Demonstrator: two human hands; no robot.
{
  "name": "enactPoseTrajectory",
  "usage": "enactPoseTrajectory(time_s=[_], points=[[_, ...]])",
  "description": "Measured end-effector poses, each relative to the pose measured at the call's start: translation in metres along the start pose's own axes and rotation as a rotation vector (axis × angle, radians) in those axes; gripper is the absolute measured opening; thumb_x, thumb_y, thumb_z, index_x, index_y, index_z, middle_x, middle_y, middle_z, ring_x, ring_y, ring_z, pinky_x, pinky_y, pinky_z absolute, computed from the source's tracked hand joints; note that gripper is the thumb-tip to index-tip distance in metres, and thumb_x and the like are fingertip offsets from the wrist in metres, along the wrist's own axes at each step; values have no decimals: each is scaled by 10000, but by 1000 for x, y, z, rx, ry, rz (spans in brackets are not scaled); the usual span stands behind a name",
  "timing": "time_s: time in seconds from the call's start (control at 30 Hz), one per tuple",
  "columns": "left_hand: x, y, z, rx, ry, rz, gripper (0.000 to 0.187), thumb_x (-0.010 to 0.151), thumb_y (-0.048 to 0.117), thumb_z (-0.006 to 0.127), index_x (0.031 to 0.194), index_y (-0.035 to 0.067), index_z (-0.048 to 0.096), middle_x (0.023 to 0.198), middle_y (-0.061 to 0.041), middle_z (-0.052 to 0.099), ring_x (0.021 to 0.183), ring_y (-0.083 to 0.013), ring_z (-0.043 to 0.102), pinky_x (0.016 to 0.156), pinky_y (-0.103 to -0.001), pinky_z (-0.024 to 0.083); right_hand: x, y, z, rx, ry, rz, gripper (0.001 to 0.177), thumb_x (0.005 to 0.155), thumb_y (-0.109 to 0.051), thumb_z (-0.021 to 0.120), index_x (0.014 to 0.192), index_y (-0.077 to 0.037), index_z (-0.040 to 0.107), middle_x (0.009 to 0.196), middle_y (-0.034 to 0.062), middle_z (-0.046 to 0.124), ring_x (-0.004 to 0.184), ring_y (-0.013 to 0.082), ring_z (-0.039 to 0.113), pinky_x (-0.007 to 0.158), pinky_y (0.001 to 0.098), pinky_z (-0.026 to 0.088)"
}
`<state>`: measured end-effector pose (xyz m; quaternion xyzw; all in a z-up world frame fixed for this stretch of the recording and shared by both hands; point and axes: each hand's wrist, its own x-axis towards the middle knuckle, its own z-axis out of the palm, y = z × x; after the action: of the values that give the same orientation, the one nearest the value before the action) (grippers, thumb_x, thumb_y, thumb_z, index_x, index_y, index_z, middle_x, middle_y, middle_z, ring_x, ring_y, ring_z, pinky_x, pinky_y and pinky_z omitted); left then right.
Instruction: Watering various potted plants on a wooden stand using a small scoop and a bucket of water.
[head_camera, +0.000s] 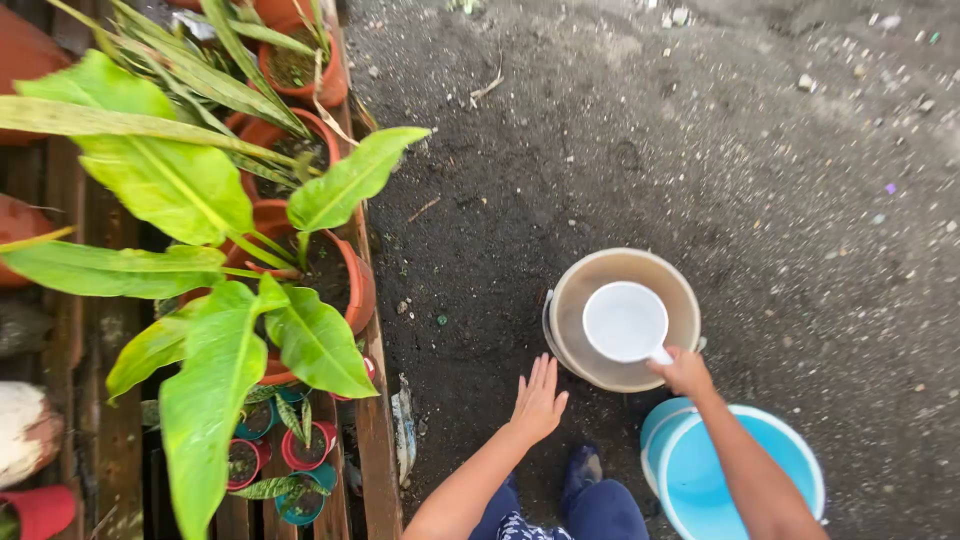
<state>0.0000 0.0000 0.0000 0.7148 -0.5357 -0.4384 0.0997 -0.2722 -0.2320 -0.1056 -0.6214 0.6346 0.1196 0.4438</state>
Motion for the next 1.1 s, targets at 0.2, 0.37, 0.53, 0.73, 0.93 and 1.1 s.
enactPoseTrajectory(time_s=[0.2,0.37,0.53,0.73,0.93,1.1], points=[[-56,67,-38,-632,-8,-248,692,995,465,468,1536,46,368,1492,-177,517,1356,-286,542,1114,-376,410,-181,-85,-30,358,18,-87,248,783,-286,760,721,-65,667,482,73,584,382,144,488,386,306,379],[-118,159,-118,-1102,-57,-610,819,911,688,467,1543,171,403,1486,-36,563,1298,-227,578,1019,-485,478,-304,-191,-59,357,-84,-79,237,751,-188,707,916,-26,757,494,75,626,358,157,494,385,293,391],[-153,177,-137,-1561,113,-648,721,900,703,413,1400,213,586,1138,10,724,1119,-227,674,963,-490,485,-394,-285,-78,282,-297,-279,185,775,-251,626,825,-73,633,530,67,631,367,149,533,421,261,420],[-207,176,-213,-1954,446,-337,578,951,558,470,742,54,661,506,-106,538,375,-249,486,388,-362,399,-433,-371,-46,151,-412,-613,130,734,-243,605,720,-130,542,515,55,623,410,137,606,471,279,483],[-282,168,-306,-2041,770,-360,429,885,460,580,790,76,746,616,-85,678,354,-181,536,318,-273,412,-463,-445,-10,137,-541,-756,118,714,-148,540,813,-121,599,578,20,626,477,133,592,566,307,516],[-299,103,-312,-2079,985,-432,276,803,339,690,776,74,763,644,-75,718,370,-153,567,322,-238,438,-470,-501,23,-179,-717,-1076,419,870,-308,723,912,56,518,841,371,662,890,525,679,759,594,487]])
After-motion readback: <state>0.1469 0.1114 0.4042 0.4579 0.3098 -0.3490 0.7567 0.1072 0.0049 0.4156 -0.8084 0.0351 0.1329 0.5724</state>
